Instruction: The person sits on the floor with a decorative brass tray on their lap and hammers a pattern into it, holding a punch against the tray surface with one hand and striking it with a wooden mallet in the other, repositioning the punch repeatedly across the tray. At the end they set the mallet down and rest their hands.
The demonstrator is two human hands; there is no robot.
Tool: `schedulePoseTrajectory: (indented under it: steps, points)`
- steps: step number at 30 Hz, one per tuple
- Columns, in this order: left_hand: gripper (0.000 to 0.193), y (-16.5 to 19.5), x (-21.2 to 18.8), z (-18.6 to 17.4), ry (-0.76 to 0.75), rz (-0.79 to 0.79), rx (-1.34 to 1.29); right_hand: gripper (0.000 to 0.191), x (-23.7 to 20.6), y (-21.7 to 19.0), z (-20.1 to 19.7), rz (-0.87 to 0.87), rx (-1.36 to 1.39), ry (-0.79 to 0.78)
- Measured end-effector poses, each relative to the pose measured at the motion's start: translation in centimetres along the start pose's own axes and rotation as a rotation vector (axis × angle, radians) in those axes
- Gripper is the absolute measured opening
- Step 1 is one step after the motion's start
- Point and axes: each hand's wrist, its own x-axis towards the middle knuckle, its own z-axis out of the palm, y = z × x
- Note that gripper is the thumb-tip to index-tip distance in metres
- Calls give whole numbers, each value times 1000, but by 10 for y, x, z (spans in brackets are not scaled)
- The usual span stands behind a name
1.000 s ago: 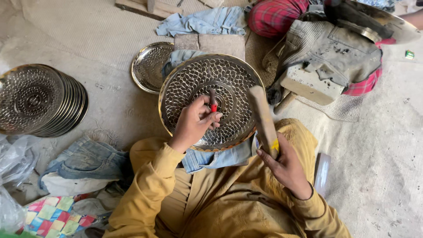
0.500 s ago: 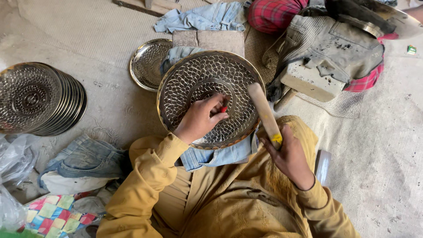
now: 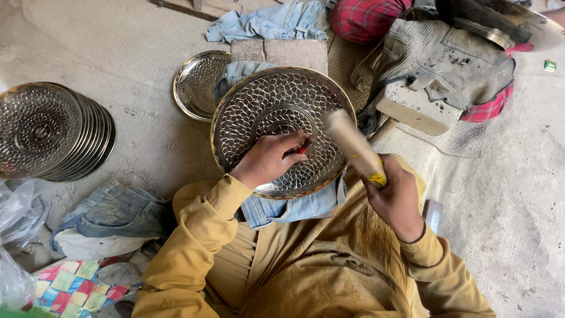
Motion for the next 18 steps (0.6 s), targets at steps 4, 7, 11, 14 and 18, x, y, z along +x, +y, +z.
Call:
schedulePoseTrajectory:
  steps: [4,7,11,14,18]
  points:
    - [34,1,-1,1,19,19,-2,28,3,-5,-4,123,-100,-39]
    - [28,1,0,2,36,49,7,31,4,-8,-8,-43,-193,-38]
    - [29,2,0,0,7,-17,-12,28,4,-11,-7,24,-100,6]
    - [26,2,-2,-1,-3,-78,18,29,5,-10,-5,17,-205,-45]
    - [27,-1,-1,1,18,12,13,31,2,-8,-4,-19,-203,2]
